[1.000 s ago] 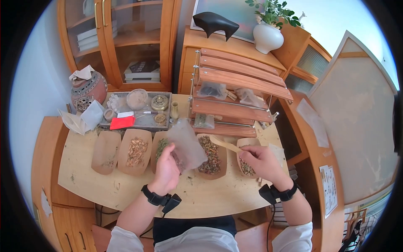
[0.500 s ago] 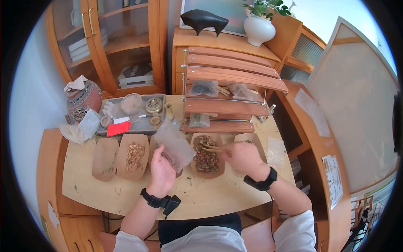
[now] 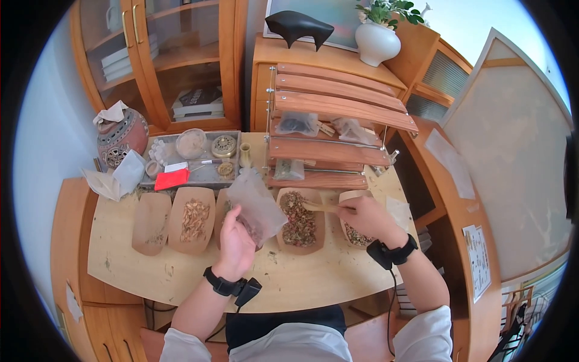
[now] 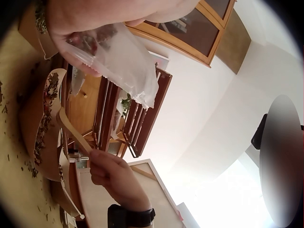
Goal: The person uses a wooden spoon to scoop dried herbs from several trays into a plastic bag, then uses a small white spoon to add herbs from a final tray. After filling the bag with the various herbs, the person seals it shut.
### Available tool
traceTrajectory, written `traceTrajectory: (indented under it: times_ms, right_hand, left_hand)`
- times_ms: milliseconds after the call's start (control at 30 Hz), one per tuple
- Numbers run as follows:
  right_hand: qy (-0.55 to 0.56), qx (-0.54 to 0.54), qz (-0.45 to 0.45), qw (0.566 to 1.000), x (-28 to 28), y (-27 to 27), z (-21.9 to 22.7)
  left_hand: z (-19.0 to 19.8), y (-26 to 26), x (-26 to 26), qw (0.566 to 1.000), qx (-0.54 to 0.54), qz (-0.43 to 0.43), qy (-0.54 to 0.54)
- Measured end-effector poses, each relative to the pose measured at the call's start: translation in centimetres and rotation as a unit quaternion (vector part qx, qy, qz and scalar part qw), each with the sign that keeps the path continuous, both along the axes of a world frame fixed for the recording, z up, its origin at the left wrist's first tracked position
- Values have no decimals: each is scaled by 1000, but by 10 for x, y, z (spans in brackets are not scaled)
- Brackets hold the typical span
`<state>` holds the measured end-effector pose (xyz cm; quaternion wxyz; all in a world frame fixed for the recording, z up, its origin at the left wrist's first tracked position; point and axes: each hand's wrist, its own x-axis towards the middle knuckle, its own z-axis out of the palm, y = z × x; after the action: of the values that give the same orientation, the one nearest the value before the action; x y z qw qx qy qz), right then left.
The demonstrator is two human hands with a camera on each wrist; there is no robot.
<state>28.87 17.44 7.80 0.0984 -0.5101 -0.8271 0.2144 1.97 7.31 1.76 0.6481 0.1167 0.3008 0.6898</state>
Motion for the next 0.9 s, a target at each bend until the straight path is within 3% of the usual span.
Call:
traceTrajectory:
  times_ms: [67,267,367,667,767,900]
  right_hand:
    - [-44,-29,-40,998,0,-2,13]
    - [-38,-67,-35,996,-1,10,-20]
    - [-42,-62,-42,996,-13,2,-13]
    - [-48,51,-18,997,-27,-24,-36]
    - [-34,57,-7,998,-26,-23,-42]
    - [63,4,-13,998,-18,-19,-47]
  left_hand:
    - [0,0,1,1000,0,-2,-2]
    - [3,0,2,1000,-14,3,1]
    - [1,0,1,1000,-6,2,0]
    - [2,0,1,1000,2,1,7]
    - [0,1,0,1000,6,-6,3]
    - [0,1,1,1000,4,-9,5]
